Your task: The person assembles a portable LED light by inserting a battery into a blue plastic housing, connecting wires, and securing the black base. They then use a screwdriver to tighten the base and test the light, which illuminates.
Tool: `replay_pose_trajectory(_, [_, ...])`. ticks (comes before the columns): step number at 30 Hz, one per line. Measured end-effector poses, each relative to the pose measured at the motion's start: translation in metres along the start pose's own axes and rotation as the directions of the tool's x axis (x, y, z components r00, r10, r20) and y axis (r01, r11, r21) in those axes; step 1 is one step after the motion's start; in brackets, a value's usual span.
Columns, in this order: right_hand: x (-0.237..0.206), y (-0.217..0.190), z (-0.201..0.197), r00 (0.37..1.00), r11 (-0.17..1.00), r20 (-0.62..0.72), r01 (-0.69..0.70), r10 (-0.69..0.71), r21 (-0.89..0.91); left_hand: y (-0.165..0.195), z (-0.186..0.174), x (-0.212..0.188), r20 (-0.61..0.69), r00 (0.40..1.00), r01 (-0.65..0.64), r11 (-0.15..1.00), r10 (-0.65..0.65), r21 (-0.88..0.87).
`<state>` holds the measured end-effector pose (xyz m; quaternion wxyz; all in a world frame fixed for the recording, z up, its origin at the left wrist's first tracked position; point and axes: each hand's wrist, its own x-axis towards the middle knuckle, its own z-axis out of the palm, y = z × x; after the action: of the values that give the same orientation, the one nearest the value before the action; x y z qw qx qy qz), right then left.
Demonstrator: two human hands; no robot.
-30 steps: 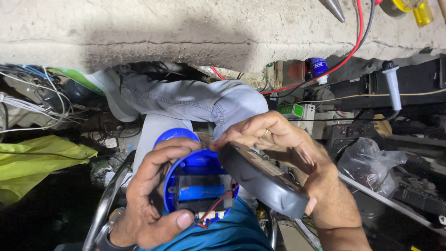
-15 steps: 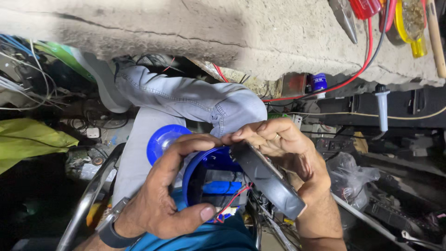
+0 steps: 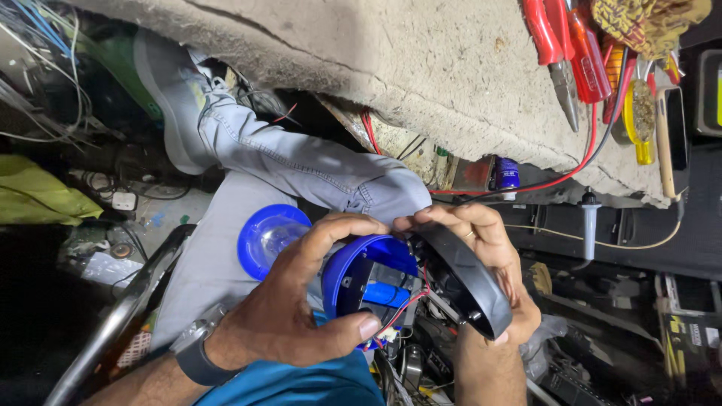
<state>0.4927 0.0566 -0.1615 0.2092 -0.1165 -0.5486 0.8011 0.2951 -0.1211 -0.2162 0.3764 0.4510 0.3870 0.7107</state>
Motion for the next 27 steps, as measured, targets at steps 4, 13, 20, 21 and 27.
replay_pose_trajectory(4, [0.006, -0.001, -0.002, 0.998, 0.999, 0.06, -0.009, 0.011, -0.039, -0.001, 0.0, 0.0, -0.029, 1.0, -0.001, 0.998, 0.003, 0.056])
replay_pose_trajectory(13, [0.012, -0.008, 0.004, 0.995, 0.969, 0.096, 0.003, 0.021, -0.245, -0.005, 0.0, 0.005, -0.048, 0.999, 0.007, 1.0, -0.006, 0.03])
replay_pose_trajectory(20, [0.017, -0.027, 0.007, 0.974, 0.819, 0.191, 0.011, 0.121, -0.574, -0.013, -0.003, 0.008, -0.05, 0.997, -0.063, 0.995, 0.066, 0.072])
replay_pose_trajectory(21, [0.015, -0.027, 0.006, 0.964, 0.777, 0.227, 0.037, 0.138, -0.628, -0.014, -0.004, 0.007, -0.037, 0.996, -0.083, 0.993, 0.087, 0.084])
replay_pose_trajectory(27, [0.011, -0.007, -0.012, 0.996, 0.855, 0.085, 0.045, -0.002, -0.516, -0.025, -0.014, 0.012, 0.084, 0.986, -0.166, 0.938, 0.147, 0.305])
